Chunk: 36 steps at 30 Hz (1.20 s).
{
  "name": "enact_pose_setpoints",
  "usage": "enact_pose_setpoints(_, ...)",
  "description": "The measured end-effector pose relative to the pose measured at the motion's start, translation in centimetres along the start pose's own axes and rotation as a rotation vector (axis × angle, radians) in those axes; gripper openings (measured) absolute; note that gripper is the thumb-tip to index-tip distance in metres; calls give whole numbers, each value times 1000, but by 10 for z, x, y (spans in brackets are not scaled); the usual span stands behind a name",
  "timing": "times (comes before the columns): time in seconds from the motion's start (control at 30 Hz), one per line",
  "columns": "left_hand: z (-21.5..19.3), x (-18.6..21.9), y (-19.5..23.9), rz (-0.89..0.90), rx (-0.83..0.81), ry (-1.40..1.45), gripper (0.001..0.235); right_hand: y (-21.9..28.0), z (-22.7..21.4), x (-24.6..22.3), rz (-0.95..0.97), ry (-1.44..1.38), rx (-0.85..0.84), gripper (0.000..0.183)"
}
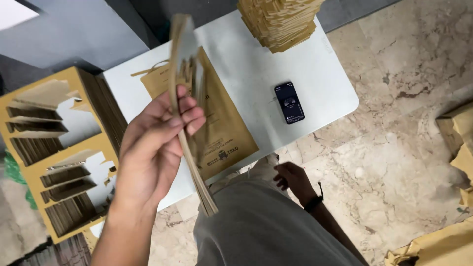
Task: Fold cardboard inserts and organize them for packaging on a work table
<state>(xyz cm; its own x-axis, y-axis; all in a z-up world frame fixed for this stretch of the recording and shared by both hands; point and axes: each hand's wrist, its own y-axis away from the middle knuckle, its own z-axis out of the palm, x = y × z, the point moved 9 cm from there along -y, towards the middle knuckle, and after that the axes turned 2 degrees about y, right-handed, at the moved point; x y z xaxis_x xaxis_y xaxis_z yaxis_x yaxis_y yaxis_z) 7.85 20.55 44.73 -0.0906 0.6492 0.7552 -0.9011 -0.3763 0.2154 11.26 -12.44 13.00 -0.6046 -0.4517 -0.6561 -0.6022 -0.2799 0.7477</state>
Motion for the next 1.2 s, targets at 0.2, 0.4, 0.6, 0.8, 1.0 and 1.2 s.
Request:
enact_pose_setpoints(0.2,22,22,13,82,-154,61,63,-15,24,32,-217,-74,-233,56)
enact_pose_setpoints(0.4,63,9,51,194,-481,45,58,13,45,-41,-760,247,-86,76)
enact_pose_setpoints(0.6,102,28,87,209,-499,24,85,-62,27,-17,-929,-109,74,13)
enact_pose_setpoints(0.8,63,37,72,311,-460,65,79,-44,32,-93,-886,68,222,28)
enact_pose_setpoints(1.0,-55,4,-49,335,-246,241,45,-138,61,-72,-596,-25,-54,31)
enact_pose_setpoints(1.2,-344,-180,-174,-23,359,-138,31,-234,110,-10,-194,185,-87,46)
